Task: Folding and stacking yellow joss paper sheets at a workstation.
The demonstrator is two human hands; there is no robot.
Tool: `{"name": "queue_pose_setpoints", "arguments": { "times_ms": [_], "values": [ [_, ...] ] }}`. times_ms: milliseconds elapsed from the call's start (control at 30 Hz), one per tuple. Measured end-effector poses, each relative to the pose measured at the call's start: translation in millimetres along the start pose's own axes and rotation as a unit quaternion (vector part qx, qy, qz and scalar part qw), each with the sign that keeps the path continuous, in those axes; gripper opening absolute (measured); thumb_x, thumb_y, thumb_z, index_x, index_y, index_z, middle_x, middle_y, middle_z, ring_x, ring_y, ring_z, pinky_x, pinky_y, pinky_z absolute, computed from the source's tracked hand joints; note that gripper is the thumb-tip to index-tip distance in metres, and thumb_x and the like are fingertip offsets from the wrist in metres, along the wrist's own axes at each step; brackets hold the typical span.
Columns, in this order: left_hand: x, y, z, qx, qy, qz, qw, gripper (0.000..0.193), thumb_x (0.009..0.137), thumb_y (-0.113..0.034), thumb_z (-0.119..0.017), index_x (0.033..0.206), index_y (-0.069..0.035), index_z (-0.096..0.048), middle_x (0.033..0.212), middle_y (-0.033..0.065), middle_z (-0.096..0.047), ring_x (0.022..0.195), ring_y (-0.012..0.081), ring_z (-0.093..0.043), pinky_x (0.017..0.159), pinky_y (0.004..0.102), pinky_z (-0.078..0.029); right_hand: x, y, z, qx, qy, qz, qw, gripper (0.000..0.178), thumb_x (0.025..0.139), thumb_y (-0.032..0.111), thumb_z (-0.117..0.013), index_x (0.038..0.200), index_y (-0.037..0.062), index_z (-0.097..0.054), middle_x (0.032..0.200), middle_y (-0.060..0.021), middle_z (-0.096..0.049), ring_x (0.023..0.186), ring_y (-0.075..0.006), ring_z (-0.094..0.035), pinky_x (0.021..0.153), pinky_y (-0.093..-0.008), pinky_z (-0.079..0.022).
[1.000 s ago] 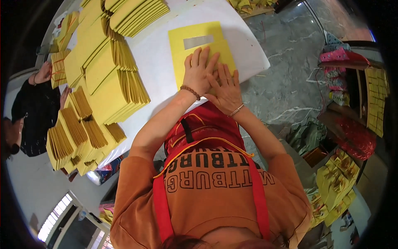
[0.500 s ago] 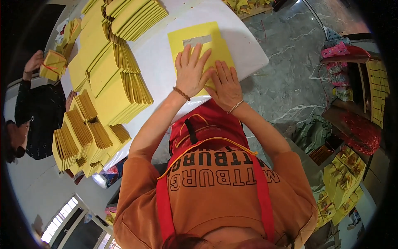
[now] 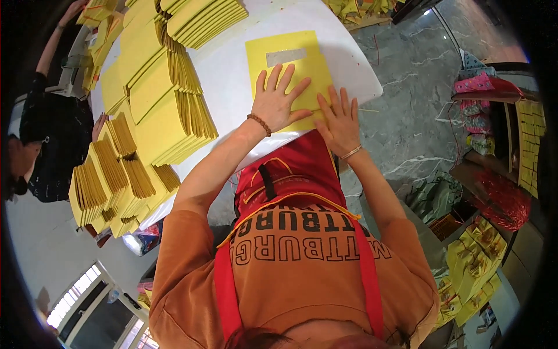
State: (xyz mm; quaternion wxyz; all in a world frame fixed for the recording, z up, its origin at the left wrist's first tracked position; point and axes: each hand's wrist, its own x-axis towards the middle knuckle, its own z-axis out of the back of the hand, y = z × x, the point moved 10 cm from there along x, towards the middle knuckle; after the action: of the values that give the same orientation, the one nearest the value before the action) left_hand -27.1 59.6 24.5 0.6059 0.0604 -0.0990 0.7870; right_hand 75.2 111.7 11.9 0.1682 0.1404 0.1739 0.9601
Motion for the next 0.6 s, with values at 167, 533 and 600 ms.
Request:
{"name": "queue_pose_setpoints", "arguments": {
  "times_ms": [167,533,600],
  "values": [
    [-5,-3,-4,-0.008,0.015,0.003,1.0,0.068,0.072,-0.06,-0.054,0.129,-0.027,-0.043,0.137,0.0149,-0.032,0.127,0.0364,-0.026,0.101,0.0559,-0.017,-13,-6,-9,-0.015,0.019,-0.013,1.0,0.053,0.086,0.039,-0.047,0.13,0.01,-0.042,0.14,-0.0137,-0.03,0.132,-0.034,-0.019,0.104,-0.0544,-0.009],
    [-10,-9,7,-0.028,-0.001,-0.002,1.0,0.061,0.076,-0.052,-0.056,0.129,-0.025,-0.043,0.136,0.0139,-0.032,0.126,0.0346,-0.026,0.101,0.0545,-0.02,11,-73,-28,0.367,0.014,-0.27,0.89,0.047,0.077,0.023,-0.064,0.118,0.0059,-0.048,0.092,-0.0111,-0.06,0.085,-0.0246,-0.059,0.073,-0.0331,-0.046],
    [-11,-6,4,-0.015,-0.015,-0.001,1.0,0.059,0.077,-0.05,-0.056,0.129,-0.025,-0.043,0.136,0.0136,-0.032,0.126,0.034,-0.027,0.1,0.0541,-0.02,17,-81,-31,0.382,0.029,-0.275,0.882,0.055,0.075,0.021,-0.067,0.122,0.0044,-0.043,0.08,-0.0097,-0.062,0.072,-0.0199,-0.061,0.066,-0.0303,-0.048]
  ]
}}
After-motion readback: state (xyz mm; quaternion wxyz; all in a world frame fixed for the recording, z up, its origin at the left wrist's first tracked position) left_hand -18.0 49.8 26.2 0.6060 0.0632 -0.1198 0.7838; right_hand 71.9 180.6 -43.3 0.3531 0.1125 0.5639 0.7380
